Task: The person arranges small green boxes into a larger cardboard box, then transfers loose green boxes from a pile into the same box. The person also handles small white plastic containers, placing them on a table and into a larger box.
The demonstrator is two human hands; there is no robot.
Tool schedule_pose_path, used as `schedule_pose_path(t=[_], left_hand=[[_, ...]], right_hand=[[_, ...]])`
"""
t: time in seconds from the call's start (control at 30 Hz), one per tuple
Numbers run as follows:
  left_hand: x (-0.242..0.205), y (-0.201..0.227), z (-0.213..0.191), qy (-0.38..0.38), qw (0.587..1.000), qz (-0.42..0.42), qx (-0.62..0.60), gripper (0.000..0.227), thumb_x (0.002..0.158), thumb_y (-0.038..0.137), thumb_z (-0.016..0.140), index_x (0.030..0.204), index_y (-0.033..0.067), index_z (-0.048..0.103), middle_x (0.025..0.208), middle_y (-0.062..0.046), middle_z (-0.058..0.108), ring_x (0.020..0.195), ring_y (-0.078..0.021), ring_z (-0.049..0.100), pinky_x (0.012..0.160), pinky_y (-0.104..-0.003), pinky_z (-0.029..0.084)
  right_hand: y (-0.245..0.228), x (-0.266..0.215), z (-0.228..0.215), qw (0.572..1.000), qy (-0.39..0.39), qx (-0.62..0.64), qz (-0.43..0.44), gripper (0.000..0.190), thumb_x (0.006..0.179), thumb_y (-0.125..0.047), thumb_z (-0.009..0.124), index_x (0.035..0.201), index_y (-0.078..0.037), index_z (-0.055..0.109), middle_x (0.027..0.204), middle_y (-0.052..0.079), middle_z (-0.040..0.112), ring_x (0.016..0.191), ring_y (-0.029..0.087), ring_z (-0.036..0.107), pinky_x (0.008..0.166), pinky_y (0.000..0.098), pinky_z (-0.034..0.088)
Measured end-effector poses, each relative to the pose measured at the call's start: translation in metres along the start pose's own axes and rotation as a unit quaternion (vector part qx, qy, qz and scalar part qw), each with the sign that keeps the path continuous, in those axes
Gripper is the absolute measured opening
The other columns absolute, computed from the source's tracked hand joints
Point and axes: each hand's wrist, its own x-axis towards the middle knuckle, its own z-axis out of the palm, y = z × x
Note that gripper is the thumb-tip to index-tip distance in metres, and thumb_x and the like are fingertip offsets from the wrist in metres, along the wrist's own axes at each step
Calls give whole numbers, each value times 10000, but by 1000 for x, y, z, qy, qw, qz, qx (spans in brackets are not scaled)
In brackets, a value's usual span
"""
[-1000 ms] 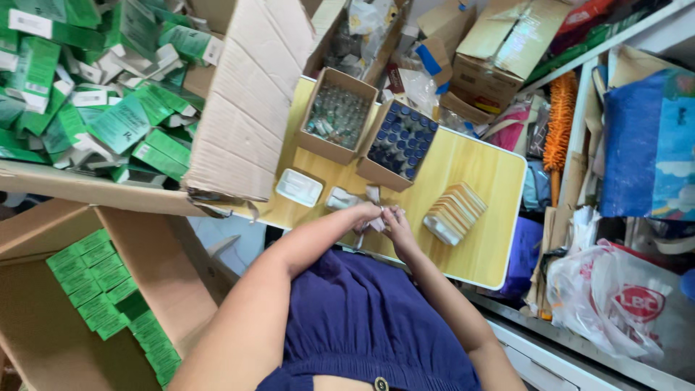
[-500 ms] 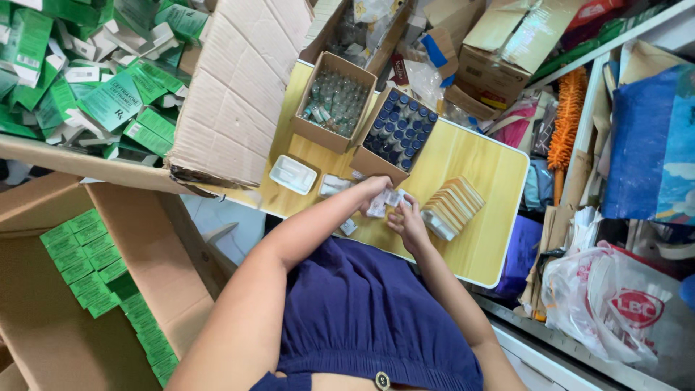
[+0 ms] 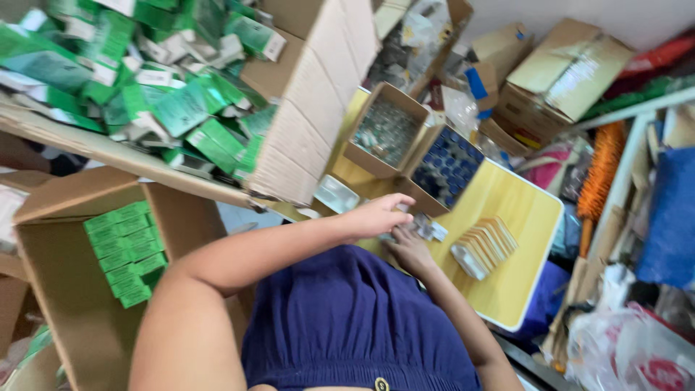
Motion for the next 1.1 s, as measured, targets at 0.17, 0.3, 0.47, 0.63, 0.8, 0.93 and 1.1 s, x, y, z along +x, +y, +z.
schedule_pose_path(t=[0.17, 0.3, 0.47, 0.63, 0.8, 0.93, 1.1], left_hand=[[-104, 118, -124, 32, 951, 220, 215, 376, 987, 271, 608, 1296, 61, 648, 1188, -102, 743, 1090, -183, 718, 948, -335, 558], [-94, 150, -248, 179, 904, 186, 341, 310, 941, 273, 640, 1157, 63, 709, 1028, -97, 769, 921, -220, 752, 835, -372, 585], [3, 104, -374, 173, 844, 171, 478, 326, 890, 322, 708, 1082, 63, 765, 1030, -130, 767, 966, -289, 737, 877, -404, 580], [87, 48, -405, 119, 763, 80, 630, 341, 907, 321, 684, 1130, 69, 739, 1094, -145, 745, 1017, -308, 719, 902, -427, 568], [117, 5, -381, 174, 699, 103, 686, 358, 924, 321, 660, 1178, 74, 713, 1157, -161, 723, 1068, -328, 701, 927, -450, 556], [147, -60, -355, 143, 725, 73, 670, 373, 938, 321, 641, 1217, 78, 693, 1208, -173, 705, 1109, -344, 686, 946, -468, 546], [187, -119, -363, 84, 786, -25, 612, 394, 955, 321, 617, 1265, 84, 667, 1272, -188, 683, 1160, -364, 668, 971, -491, 534]], right_hand=[[-33, 70, -77, 998, 20, 27, 45, 201, 824, -172, 768, 1007, -98, 727, 1019, 91, 645, 947, 296, 631, 799, 429, 486], [-69, 169, -139, 976, 206, 11, -66, 170, 835, -86, 782, 992, -87, 719, 995, 88, 641, 873, 288, 629, 776, 408, 492], [-98, 311, -196, 961, 263, 54, -66, 205, 869, -72, 774, 1060, -84, 704, 1073, 109, 627, 967, 309, 625, 849, 421, 526], [-107, 425, -209, 996, 91, 8, 11, 261, 937, -203, 753, 1160, -89, 678, 1096, 135, 635, 1056, 340, 634, 861, 457, 540], [-109, 446, -203, 985, -50, -121, 108, 397, 838, -351, 769, 1127, -100, 664, 1030, 128, 651, 1028, 336, 640, 784, 467, 537], [-106, 438, -203, 983, -58, -130, 118, 380, 837, -330, 775, 1116, -97, 664, 1031, 113, 651, 1018, 313, 645, 799, 455, 537], [-108, 436, -209, 991, -2, -96, 96, 400, 816, -290, 772, 1176, -136, 688, 1078, 93, 672, 1003, 305, 644, 796, 445, 534]])
